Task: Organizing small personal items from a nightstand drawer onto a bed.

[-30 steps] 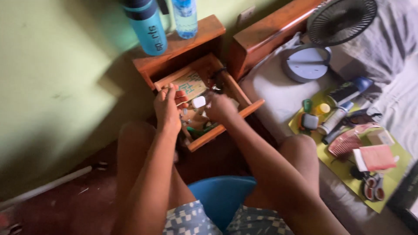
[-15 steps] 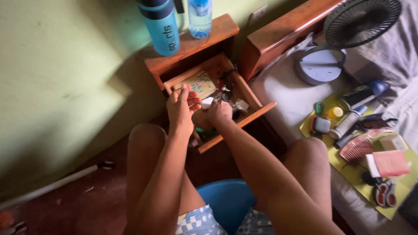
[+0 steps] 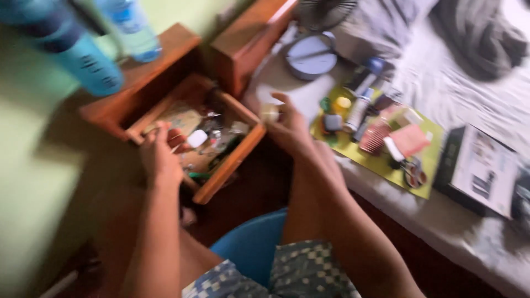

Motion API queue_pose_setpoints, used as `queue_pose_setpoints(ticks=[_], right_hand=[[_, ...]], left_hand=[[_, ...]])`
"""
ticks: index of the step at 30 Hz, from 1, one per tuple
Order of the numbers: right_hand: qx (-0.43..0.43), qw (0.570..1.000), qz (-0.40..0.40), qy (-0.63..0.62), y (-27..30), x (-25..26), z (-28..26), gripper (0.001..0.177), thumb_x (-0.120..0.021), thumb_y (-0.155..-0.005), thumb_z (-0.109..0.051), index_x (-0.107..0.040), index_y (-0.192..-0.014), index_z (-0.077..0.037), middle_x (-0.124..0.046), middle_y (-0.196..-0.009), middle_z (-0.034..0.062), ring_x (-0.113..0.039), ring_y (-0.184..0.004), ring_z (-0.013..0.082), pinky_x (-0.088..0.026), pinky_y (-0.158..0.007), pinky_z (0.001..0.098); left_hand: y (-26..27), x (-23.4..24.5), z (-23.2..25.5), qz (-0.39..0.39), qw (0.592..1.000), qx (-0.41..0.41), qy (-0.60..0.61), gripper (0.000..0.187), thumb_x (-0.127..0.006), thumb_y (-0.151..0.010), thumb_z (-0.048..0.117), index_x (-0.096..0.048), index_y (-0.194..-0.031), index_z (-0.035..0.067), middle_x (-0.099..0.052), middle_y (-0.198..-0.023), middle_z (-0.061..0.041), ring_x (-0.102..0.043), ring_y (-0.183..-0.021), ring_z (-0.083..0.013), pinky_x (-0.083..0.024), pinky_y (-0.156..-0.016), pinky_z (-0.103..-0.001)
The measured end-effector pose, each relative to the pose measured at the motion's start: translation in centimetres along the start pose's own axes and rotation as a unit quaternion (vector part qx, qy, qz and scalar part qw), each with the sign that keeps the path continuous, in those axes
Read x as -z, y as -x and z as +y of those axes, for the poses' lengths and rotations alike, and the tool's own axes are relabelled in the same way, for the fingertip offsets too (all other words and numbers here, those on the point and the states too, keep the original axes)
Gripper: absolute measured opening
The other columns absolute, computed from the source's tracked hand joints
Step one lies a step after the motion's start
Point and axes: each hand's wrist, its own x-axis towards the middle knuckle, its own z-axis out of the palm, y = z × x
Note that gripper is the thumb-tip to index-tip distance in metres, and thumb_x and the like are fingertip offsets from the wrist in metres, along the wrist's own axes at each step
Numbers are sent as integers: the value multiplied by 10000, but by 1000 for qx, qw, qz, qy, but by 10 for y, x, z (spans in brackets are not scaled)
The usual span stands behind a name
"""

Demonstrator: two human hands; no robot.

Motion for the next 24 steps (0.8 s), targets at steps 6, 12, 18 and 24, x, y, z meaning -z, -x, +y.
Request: queue_pose_setpoints(ticks=[6, 12, 18, 24], right_hand=[[-63, 944, 295, -134, 108, 156, 106, 573, -837, -1004, -48, -708, -1561, -36, -769, -1159, 270, -808, -937, 298, -722, -678, 367], [-271, 885, 355, 131, 169, 224, 111, 690, -861, -983, -137, -596, -1614, -49, -828, -1233, 209, -830, -1022, 288, -689, -782, 395], [-341, 875, 336, 79, 143, 212, 132, 606, -779, -1036, -2, -540, -1592, -40, -778, -1257, 226, -831, -1108, 345, -740, -882, 383], [-350, 830, 434, 4, 121, 205, 197, 535, -785, -967, -77, -719, -1492, -150, -762, -1362, 148, -758, -1224, 300, -639, -1059, 423]], left_hand=[[-1, -12, -2, -28, 999, 5, -38, 226, -739, -1210, 442, -737, -1226, 217, -840, -925, -36, -864, -732, -190, -744, -569, -325], [5, -18, -13, -111, 991, 5, -68, 227, -667, -1261, 383, -706, -1333, 172, -784, -1046, 3, -769, -826, -124, -610, -697, -250], [16, -31, -11, -114, 989, 5, -94, 204, -649, -1271, 339, -707, -1309, 146, -772, -1064, -15, -755, -859, -132, -623, -716, -256], [-2, -2, -19, -88, 992, 19, -85, 200, -670, -1287, 377, -707, -1294, 180, -777, -1053, -3, -760, -889, -137, -631, -748, -269]])
